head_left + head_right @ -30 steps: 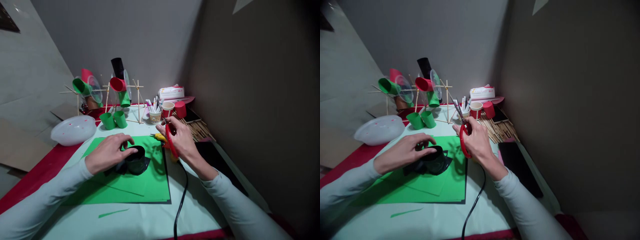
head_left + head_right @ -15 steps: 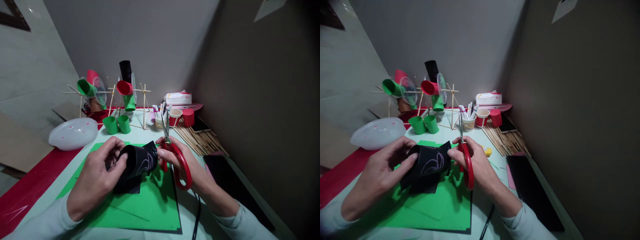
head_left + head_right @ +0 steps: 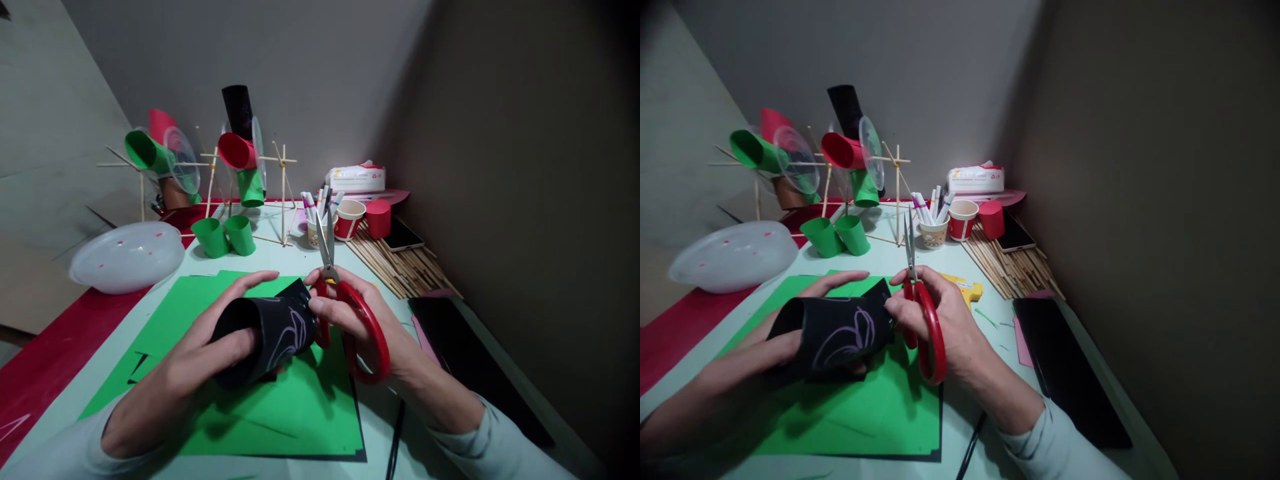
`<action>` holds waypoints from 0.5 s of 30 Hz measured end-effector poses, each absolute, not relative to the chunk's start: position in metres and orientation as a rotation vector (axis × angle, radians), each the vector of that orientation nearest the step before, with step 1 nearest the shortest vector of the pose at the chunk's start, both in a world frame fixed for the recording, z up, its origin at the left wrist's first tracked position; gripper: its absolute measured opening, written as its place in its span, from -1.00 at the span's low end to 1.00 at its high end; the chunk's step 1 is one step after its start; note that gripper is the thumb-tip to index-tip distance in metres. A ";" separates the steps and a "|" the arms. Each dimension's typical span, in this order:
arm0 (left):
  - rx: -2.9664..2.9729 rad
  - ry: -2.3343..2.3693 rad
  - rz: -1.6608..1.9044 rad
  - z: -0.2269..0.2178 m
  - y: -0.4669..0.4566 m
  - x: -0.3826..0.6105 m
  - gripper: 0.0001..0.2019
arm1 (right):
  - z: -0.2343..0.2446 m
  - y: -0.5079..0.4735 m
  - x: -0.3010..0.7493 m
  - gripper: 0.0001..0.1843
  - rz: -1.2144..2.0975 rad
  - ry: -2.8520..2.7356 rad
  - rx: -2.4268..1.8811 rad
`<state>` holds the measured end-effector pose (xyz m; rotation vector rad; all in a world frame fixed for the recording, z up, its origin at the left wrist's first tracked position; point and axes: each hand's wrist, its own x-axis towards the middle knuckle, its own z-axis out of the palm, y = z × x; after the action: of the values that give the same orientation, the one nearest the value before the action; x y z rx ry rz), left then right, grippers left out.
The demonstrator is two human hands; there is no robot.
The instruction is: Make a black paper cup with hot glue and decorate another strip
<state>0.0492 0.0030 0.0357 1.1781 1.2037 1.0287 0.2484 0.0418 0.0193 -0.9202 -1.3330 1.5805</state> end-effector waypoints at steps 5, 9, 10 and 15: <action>0.818 1.153 1.012 0.045 -0.006 0.051 -0.25 | 0.018 0.041 0.250 -0.66 1.561 -1.335 -0.874; 0.686 1.179 1.223 0.051 -0.008 0.051 -0.15 | 0.019 0.036 0.253 -0.69 1.380 -1.507 -0.993; 0.656 1.183 1.282 0.051 -0.008 0.051 -0.14 | 0.019 0.034 0.253 -0.68 1.353 -1.537 -1.027; 0.504 1.167 1.411 0.044 -0.009 0.046 -0.18 | 0.021 0.025 0.246 -0.64 1.223 -1.761 -1.151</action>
<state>0.0458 -0.0085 0.0444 0.5038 1.1666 1.4110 0.2457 0.0253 0.0205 -1.1512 -1.7606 1.2230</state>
